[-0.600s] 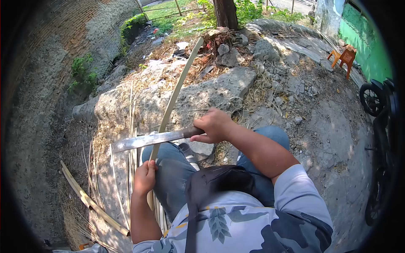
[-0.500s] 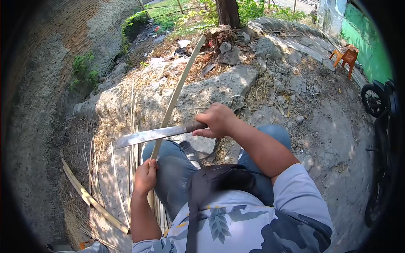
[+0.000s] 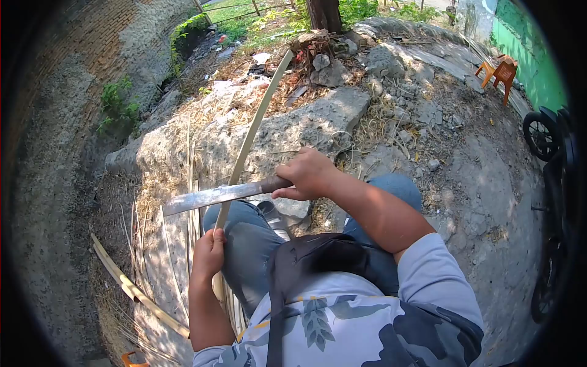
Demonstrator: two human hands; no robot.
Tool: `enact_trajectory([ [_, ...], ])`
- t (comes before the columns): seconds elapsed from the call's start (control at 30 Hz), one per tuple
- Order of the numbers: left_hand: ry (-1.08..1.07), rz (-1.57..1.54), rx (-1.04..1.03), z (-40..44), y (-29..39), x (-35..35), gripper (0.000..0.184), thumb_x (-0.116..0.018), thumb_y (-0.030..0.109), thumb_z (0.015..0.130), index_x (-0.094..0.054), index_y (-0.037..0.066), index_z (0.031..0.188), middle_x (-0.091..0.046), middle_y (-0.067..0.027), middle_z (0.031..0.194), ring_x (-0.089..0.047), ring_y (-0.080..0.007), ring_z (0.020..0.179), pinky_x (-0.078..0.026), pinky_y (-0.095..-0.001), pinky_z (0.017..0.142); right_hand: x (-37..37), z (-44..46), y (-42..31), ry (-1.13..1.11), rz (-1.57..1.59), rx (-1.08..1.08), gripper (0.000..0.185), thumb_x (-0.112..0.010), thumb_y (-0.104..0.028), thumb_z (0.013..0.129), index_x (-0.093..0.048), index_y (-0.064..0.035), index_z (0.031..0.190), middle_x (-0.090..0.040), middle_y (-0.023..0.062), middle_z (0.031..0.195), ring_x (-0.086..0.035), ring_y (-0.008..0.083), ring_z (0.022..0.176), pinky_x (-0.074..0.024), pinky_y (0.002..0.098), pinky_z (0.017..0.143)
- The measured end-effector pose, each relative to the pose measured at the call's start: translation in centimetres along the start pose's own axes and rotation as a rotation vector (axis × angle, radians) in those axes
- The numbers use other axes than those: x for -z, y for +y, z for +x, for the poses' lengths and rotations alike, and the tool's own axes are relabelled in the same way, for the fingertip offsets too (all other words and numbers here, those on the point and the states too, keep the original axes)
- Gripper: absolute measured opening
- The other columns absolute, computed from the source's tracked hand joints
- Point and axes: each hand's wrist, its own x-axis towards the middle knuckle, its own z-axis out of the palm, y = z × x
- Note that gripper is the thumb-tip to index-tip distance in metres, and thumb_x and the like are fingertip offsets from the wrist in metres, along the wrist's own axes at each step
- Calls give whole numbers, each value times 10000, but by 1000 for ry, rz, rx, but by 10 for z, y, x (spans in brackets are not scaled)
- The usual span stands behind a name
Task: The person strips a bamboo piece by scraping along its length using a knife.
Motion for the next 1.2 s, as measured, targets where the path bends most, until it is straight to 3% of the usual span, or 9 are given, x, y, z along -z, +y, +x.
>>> enact_trajectory([
  [0.1, 10, 22, -9, -4, 2, 3, 471, -531, 405, 1116, -679, 17, 895, -608, -100, 662, -578, -205, 618, -452, -382, 599, 6, 2, 19, 64, 81, -41, 571, -629, -687, 944, -639, -129, 826, -654, 82, 691, -678, 351, 701, -526, 478, 718],
  [0.17, -2, 11, 6, -3, 1, 3, 471, -536, 405, 1114, -687, 18, 893, -605, -99, 657, -580, -204, 619, -453, -383, 599, 9, 3, 43, -36, 191, -328, 578, -633, -691, 938, -669, -124, 834, -670, 119, 685, -693, 381, 682, -533, 500, 621],
  [0.43, -46, 8, 44, 3, -5, 3, 464, -538, 401, 1113, -711, 20, 915, -629, -117, 670, -594, -205, 607, -470, -387, 604, 15, -6, 24, -16, 15, -157, 577, -629, -704, 934, -660, -134, 848, -662, 108, 659, -674, 375, 648, -526, 481, 650],
  [0.5, -40, 30, 47, 4, -3, 3, 469, -533, 404, 1114, -713, 17, 919, -637, -125, 675, -604, -214, 611, -473, -393, 608, 5, -4, 12, 26, 0, -18, 564, -630, -689, 941, -637, -134, 844, -653, 66, 665, -681, 340, 693, -514, 456, 744],
  [0.6, -7, 54, 28, 1, 2, 4, 475, -532, 408, 1112, -711, 12, 921, -638, -134, 673, -617, -232, 624, -478, -401, 618, -5, 3, -4, -4, -7, 35, 564, -664, -683, 920, -626, -132, 810, -654, 64, 666, -685, 332, 699, -510, 456, 754],
  [0.7, 18, 48, 6, -6, -3, 3, 471, -540, 411, 1108, -709, 10, 924, -636, -137, 675, -627, -245, 639, -483, -404, 630, 5, 3, 23, 125, 65, -12, 557, -685, -673, 912, -622, -132, 792, -637, 82, 646, -666, 350, 657, -511, 466, 706],
  [0.77, 10, 62, 15, -6, 7, 6, 468, -545, 412, 1106, -708, 11, 928, -641, -138, 681, -633, -249, 652, -488, -406, 639, 8, 3, 51, 27, 202, -317, 598, -623, -713, 932, -661, -123, 844, -692, 117, 711, -717, 357, 697, -553, 498, 653],
  [0.93, -13, -11, -24, 3, -3, 5, 465, -538, 414, 1112, -698, 18, 925, -611, -100, 660, -578, -195, 622, -464, -386, 609, 16, -5, 31, 55, -21, -296, 547, -646, -674, 940, -642, -141, 817, -669, 101, 665, -697, 348, 662, -533, 484, 642],
  [1.2, -5, 19, -9, -1, -2, 2, 470, -513, 410, 1122, -686, 27, 913, -596, -93, 655, -574, -201, 617, -450, -385, 598, -1, 1, 4, 32, -3, 63, 519, -671, -655, 929, -648, -141, 864, -659, 52, 687, -678, 312, 701, -503, 430, 760],
])
